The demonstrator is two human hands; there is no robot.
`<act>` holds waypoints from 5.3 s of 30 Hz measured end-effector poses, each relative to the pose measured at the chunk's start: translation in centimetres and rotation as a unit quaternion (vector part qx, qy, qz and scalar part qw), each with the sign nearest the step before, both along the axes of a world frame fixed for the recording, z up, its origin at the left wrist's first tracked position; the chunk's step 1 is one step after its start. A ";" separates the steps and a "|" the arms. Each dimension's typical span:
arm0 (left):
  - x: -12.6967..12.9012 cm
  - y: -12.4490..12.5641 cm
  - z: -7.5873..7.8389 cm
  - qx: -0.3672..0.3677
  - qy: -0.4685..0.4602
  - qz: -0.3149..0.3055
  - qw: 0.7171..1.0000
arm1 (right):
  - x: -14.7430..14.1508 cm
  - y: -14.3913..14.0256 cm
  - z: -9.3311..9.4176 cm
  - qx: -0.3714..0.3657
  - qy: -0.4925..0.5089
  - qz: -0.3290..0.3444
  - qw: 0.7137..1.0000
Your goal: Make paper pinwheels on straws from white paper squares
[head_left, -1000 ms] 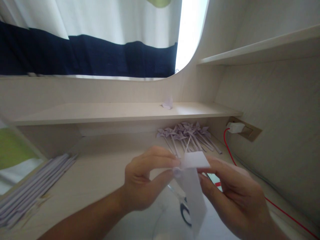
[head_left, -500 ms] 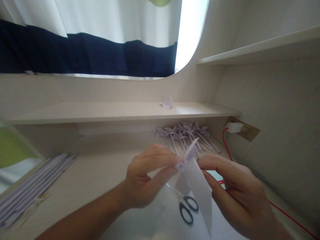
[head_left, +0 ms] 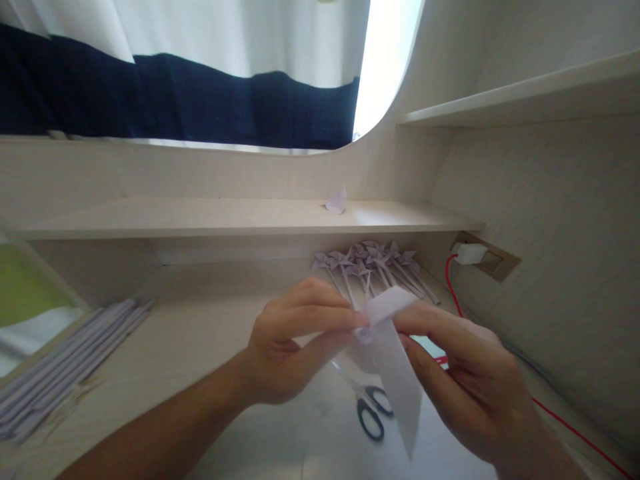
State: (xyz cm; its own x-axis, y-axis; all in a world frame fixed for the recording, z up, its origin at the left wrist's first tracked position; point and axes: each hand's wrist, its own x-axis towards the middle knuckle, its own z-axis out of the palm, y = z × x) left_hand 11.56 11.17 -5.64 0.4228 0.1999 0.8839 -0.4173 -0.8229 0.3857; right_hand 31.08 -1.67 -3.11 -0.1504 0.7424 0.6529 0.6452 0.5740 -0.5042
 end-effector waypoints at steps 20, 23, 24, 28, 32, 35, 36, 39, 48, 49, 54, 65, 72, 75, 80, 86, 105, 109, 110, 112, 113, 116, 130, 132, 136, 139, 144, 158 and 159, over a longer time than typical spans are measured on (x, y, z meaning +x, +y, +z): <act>0.3 0.0 -0.5 -0.003 -0.013 0.004 1.000 | -0.5 0.0 -0.4 -0.002 0.037 0.006 0.999; 0.3 -0.1 -0.4 0.001 -0.014 0.005 1.000 | -0.4 0.1 -0.6 -0.010 0.041 0.012 0.999; 0.3 -0.1 -0.5 0.002 -0.014 0.004 1.000 | -0.4 0.1 -0.7 -0.011 0.036 0.011 0.999; 0.4 0.0 -0.8 -0.011 -0.017 0.004 1.000 | -0.5 -0.1 -0.5 -0.025 0.015 0.005 1.000; 0.6 -0.1 -0.9 -0.026 -0.014 0.002 1.000 | -0.7 -0.2 -0.3 -0.033 0.008 -0.004 0.999; 0.7 -0.2 -0.9 -0.035 -0.017 0.000 0.999 | -0.8 0.0 -0.5 -0.037 0.007 0.003 0.999; 0.7 -0.2 -0.9 -0.036 -0.016 -0.002 0.999 | -0.9 0.1 -0.6 -0.039 0.011 0.011 0.999; 0.8 -0.2 -0.9 -0.037 -0.016 -0.006 0.999 | -0.9 0.3 -1.0 -0.051 0.036 0.022 0.998; 0.6 -0.1 -1.1 -0.044 -0.009 -0.007 0.999 | -1.1 0.3 -1.0 -0.068 0.097 0.022 0.993; 0.6 -0.2 -1.2 -0.047 -0.007 -0.009 0.999 | -1.1 0.4 -1.0 -0.071 0.101 0.021 0.992; 0.6 -0.1 -1.3 -0.058 -0.001 -0.009 0.998 | -1.0 0.6 -1.3 -0.093 0.103 0.030 0.990; 0.7 0.0 -1.3 -0.091 0.010 -0.011 0.996 | -1.2 0.9 -1.4 -0.100 0.114 0.007 0.988; 1.2 2.1 -1.1 -0.331 0.028 0.011 0.943 | 0.5 3.0 -2.9 -0.141 0.188 -0.060 0.970; 1.9 3.2 -1.5 -0.462 -0.004 -0.030 0.887 | 0.8 4.1 -5.1 -0.183 0.133 -0.099 0.969; 2.7 3.6 -3.0 -0.539 -0.013 -0.078 0.839 | -1.3 3.8 -9.3 -0.223 0.020 -0.094 0.970; 3.3 3.8 -4.6 -0.551 -0.003 -0.088 0.830 | -2.7 1.8 -11.6 -0.225 0.034 -0.113 0.967; 1.3 7.8 -8.1 -0.473 0.152 0.150 0.855 | 6.7 2.6 -13.0 -0.279 -0.084 -0.268 0.918; -1.6 8.5 -8.1 -0.460 0.167 0.195 0.850 | 11.6 5.6 -13.4 -0.315 -0.107 -0.332 0.882; -2.3 8.6 -8.1 -0.458 0.169 0.204 0.849 | 12.7 6.3 -13.6 -0.327 -0.110 -0.347 0.872; -3.4 8.7 -8.0 -0.453 0.169 0.218 0.848 | 14.8 7.7 -13.8 -0.348 -0.110 -0.374 0.853; -3.8 8.6 -8.0 -0.451 0.168 0.224 0.847 | 15.7 8.4 -14.0 -0.358 -0.107 -0.386 0.843; -4.3 8.4 -8.2 -0.444 0.165 0.233 0.849 | 17.9 10.2 -14.3 -0.384 -0.100 -0.413 0.820; -4.5 7.6 -9.8 -0.398 0.201 0.239 0.863 | 19.4 14.0 -15.2 -0.412 -0.083 -0.479 0.771; -4.7 7.4 -9.6 -0.393 0.204 0.241 0.864 | 18.9 13.6 -14.8 -0.405 -0.079 -0.478 0.776; -5.0 7.0 -9.2 -0.386 0.203 0.248 0.865 | 16.8 13.1 -12.4 -0.354 -0.075 -0.467 0.807; -5.1 6.8 -8.9 -0.383 0.200 0.254 0.866 | 13.9 13.7 -8.6 -0.259 -0.073 -0.452 0.850; -4.9 6.7 -8.7 -0.373 0.199 0.258 0.868 | 8.5 18.4 -0.6 -0.081 -0.067 -0.357 0.928; -4.8 6.1 -7.5 -0.378 0.180 0.252 0.872 | 9.1 31.0 3.2 -0.110 -0.054 -0.259 0.958; -4.8 6.1 -7.4 -0.379 0.178 0.252 0.872 | 9.1 30.5 3.3 -0.091 -0.042 -0.261 0.960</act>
State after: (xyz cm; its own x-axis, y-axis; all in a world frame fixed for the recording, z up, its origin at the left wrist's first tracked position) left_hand 6.76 17.32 -13.05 0.3335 0.9098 0.2471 0.1819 -0.3193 0.9300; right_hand 40.18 28.87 0.14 0.2264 0.8317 0.5069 0.8637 0.0692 -0.4992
